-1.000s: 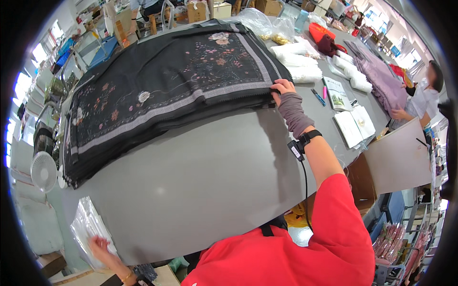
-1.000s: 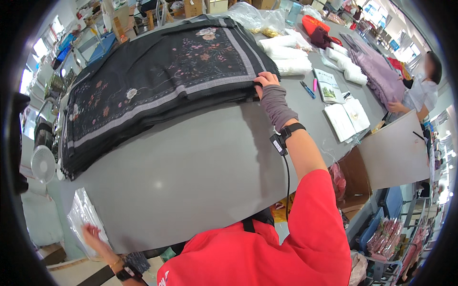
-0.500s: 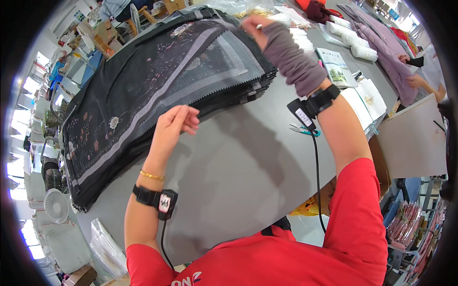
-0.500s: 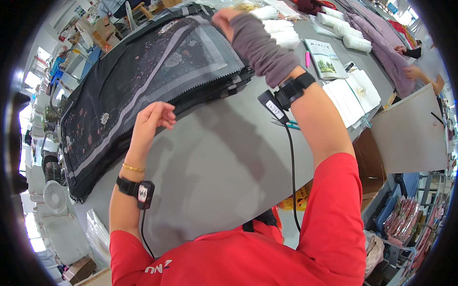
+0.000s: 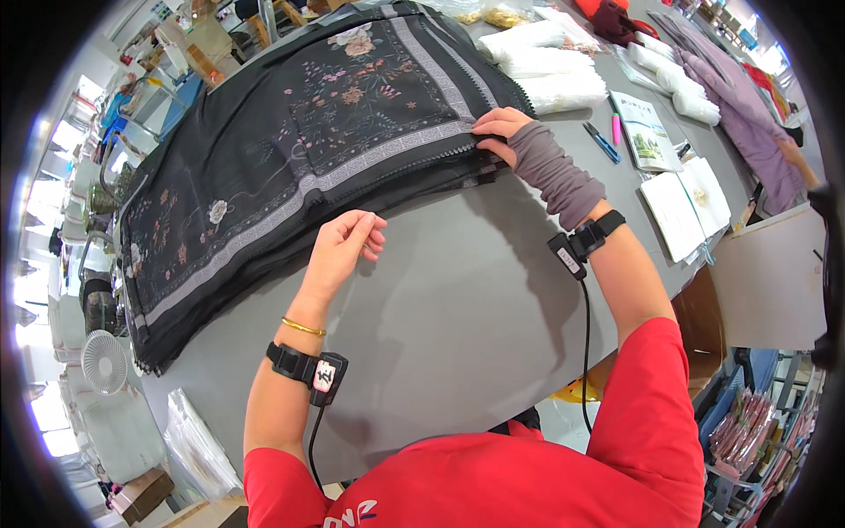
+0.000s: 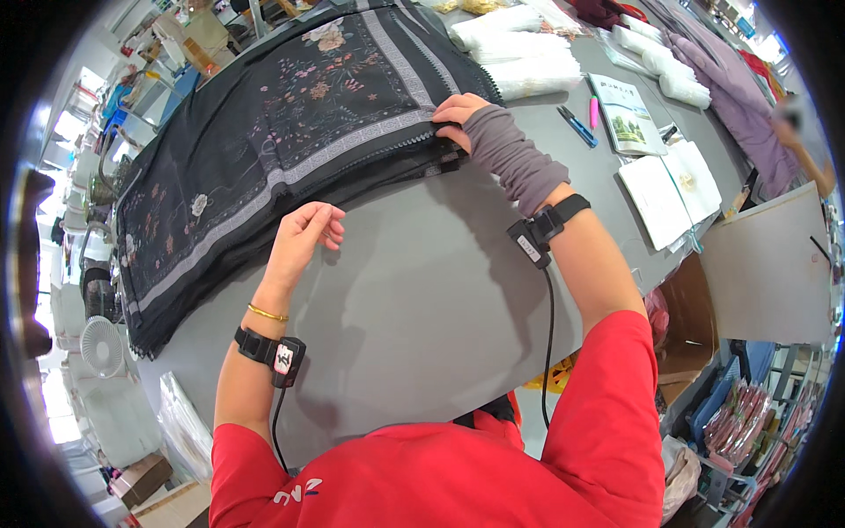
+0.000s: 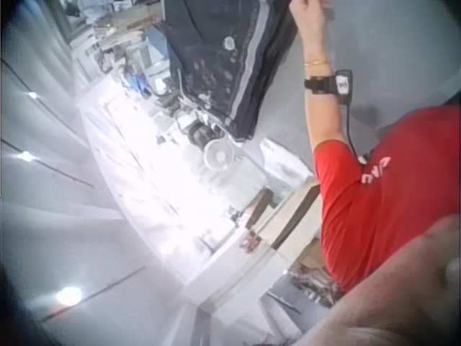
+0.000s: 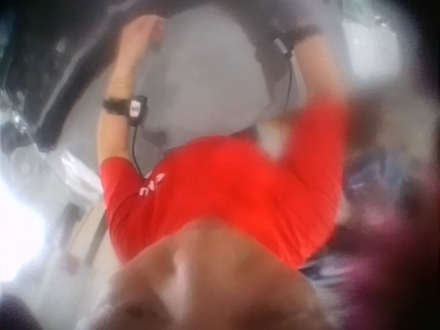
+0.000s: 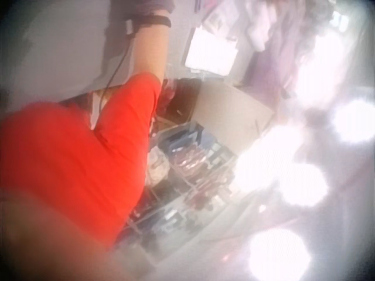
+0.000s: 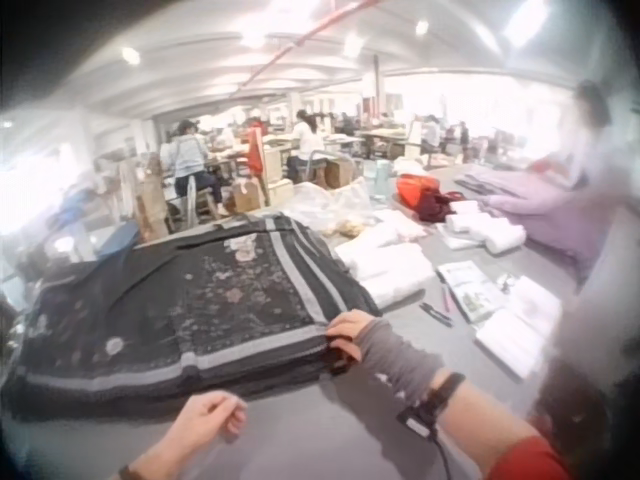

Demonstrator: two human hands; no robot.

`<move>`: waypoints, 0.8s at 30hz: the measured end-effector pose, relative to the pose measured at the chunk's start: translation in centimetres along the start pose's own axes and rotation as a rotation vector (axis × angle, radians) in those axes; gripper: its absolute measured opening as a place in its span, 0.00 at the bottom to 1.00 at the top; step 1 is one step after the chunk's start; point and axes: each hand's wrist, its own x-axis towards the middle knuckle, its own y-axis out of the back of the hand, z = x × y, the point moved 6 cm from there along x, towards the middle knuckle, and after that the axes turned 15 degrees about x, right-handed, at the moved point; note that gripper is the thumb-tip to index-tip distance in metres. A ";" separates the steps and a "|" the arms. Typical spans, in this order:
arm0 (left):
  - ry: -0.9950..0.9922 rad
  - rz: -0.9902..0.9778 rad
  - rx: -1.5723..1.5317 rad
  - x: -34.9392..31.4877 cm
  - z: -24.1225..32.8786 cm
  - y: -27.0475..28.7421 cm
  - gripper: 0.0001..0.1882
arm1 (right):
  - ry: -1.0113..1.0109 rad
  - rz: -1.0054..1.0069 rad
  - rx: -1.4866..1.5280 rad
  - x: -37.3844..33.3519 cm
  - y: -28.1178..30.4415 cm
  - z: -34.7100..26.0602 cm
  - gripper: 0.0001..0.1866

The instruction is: The person repeatedly folds floral-patterned scarves on a table, places each folded scarf into a clear plastic bag, seals the bag, and sets it aside. The process is repeated multiple times with consistent folding and packaging steps.

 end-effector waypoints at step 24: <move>-0.296 0.668 -1.190 -6.2 -3.4 21.3 0.17 | -0.091 0.049 -0.519 2.5 20.4 8.5 0.13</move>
